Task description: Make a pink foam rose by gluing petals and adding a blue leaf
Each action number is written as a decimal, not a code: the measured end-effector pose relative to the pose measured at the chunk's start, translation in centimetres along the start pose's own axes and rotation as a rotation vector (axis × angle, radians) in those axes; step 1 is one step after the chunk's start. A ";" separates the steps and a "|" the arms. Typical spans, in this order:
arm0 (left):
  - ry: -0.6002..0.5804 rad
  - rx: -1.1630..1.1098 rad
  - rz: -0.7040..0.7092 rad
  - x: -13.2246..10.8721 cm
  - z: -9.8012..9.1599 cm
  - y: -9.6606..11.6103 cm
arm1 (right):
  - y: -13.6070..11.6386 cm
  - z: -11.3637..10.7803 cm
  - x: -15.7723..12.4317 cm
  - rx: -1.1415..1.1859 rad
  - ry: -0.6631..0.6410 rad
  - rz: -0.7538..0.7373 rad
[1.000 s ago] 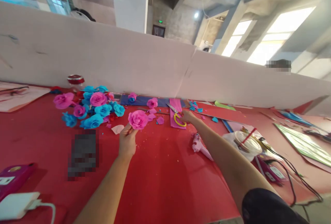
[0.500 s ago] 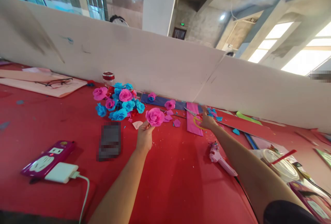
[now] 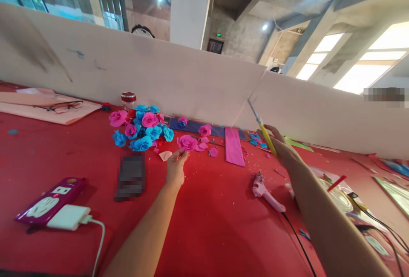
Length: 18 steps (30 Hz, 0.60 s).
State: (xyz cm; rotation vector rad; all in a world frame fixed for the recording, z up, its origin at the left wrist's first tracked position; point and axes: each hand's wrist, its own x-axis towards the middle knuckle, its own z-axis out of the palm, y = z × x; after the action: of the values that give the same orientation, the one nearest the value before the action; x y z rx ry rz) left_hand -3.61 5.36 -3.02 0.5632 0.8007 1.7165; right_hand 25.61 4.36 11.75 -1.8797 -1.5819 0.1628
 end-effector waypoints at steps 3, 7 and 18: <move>-0.008 0.055 0.047 -0.1 0.2 -0.3 | -1.9 2.2 -5.5 0.643 -0.115 -0.008; -0.004 0.039 0.043 -0.5 0.6 0.1 | -4.3 7.5 -10.9 0.606 -0.054 -0.148; -0.051 0.143 0.260 -0.7 0.6 0.5 | -2.5 11.6 -12.8 0.067 0.018 -0.418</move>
State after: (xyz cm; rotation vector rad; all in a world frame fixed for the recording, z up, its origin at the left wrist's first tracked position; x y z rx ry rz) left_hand -3.34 4.73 -2.22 0.8361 0.8470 1.8813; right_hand 14.51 -2.56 0.22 -1.4576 -1.8911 0.0147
